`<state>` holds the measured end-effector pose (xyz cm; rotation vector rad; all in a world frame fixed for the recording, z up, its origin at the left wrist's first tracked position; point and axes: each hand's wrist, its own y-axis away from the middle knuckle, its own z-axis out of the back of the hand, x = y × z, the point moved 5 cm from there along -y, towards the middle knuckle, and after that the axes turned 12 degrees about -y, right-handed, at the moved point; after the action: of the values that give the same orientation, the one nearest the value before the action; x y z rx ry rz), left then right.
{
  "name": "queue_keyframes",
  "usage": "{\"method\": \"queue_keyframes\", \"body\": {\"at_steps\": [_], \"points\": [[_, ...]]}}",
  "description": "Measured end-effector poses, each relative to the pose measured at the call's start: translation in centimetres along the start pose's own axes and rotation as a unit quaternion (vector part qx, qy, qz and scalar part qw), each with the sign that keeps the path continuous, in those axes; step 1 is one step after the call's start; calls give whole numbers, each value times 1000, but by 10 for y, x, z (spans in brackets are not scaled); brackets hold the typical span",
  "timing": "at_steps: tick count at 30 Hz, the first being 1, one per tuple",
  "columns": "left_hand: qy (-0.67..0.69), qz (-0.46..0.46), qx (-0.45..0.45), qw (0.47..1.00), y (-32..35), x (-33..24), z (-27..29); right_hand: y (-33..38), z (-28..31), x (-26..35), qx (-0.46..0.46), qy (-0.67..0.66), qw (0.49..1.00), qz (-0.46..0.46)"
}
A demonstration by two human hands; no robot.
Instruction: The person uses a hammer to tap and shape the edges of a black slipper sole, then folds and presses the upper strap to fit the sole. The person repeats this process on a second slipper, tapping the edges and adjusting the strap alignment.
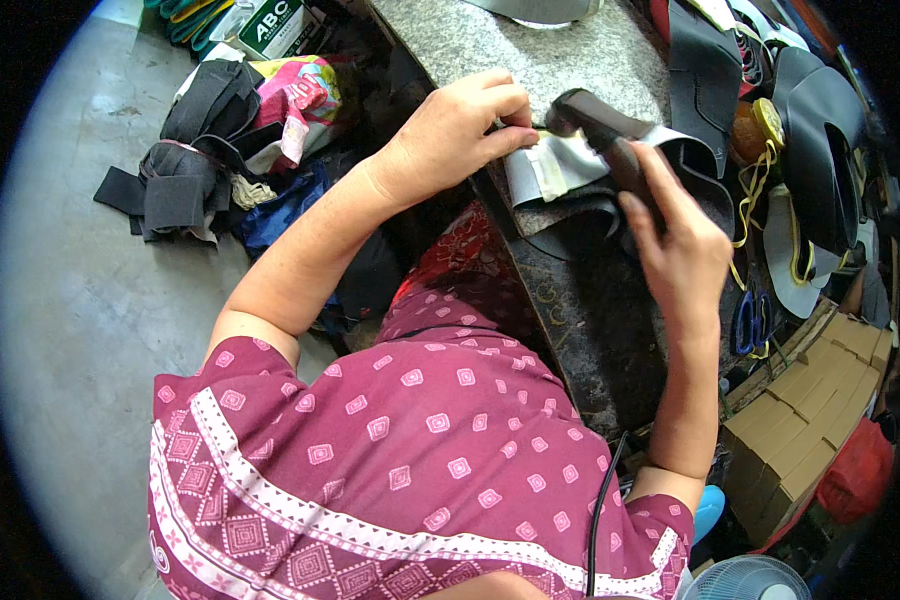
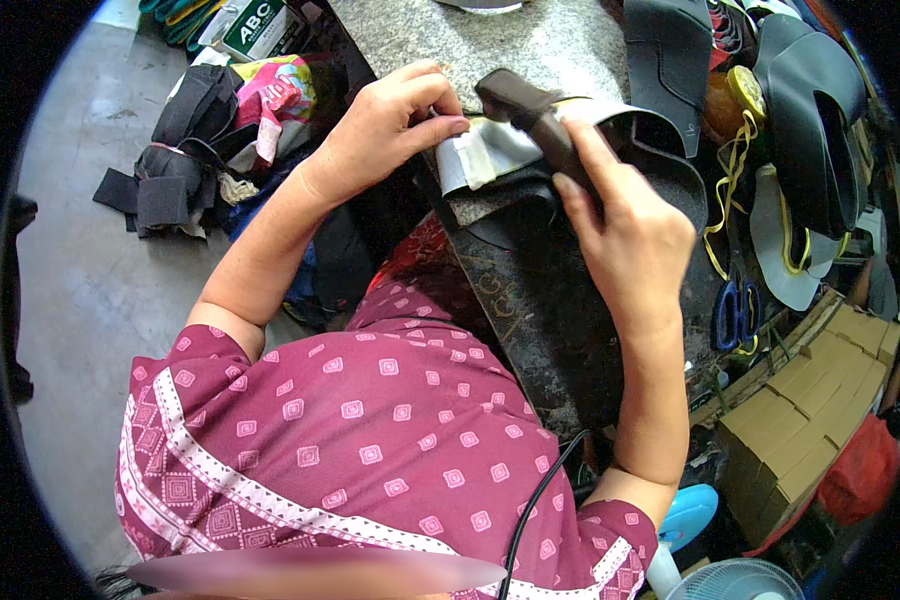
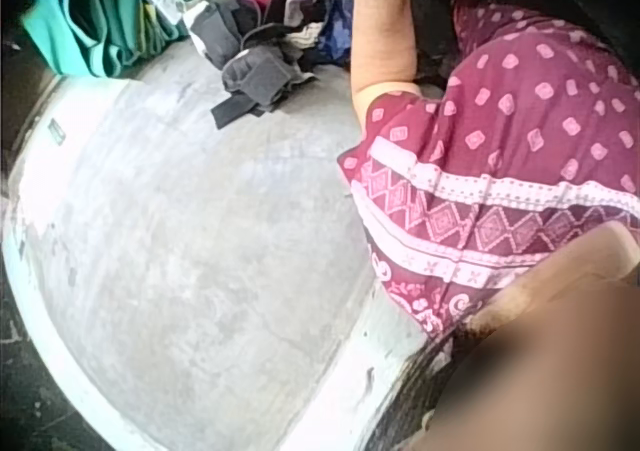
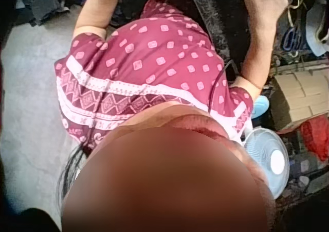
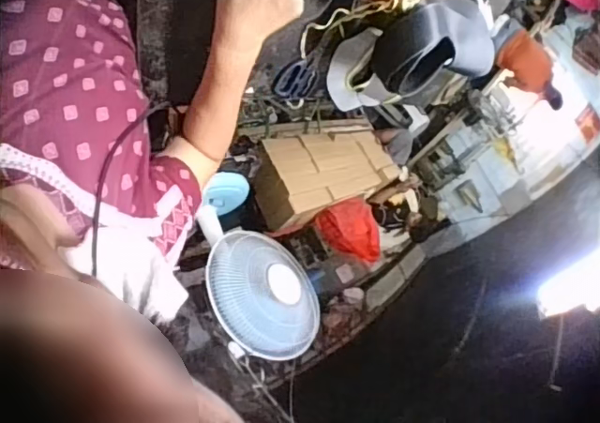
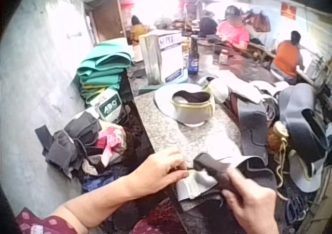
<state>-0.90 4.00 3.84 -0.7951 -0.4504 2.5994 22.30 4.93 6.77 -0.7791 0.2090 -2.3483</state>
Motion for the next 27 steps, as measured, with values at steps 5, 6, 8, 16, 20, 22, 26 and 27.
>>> {"method": "queue_keyframes", "body": {"at_steps": [5,6,8,16,20,22,26,27], "points": [[7,21,3,1000,1,1,0,4,18,-27,-60,47,996,-44],[15,22,-5,1000,1,2,1,9,24,-36,-80,43,994,-66],[31,46,5,998,-3,6,2,27,40,-45,-146,-21,987,-63],[22,14,-43,999,-71,-8,10,152,84,-60,-198,-42,967,-153],[-176,-64,77,979,-102,-39,-23,185,81,-54,-175,75,968,-167],[-265,-97,165,945,-104,-45,-37,188,77,-54,-158,98,965,-183],[-242,-59,90,964,-101,-38,-14,167,81,-46,-129,165,962,-174],[-207,-28,49,977,-97,-34,-2,157,84,-40,-134,185,961,-156]]}}
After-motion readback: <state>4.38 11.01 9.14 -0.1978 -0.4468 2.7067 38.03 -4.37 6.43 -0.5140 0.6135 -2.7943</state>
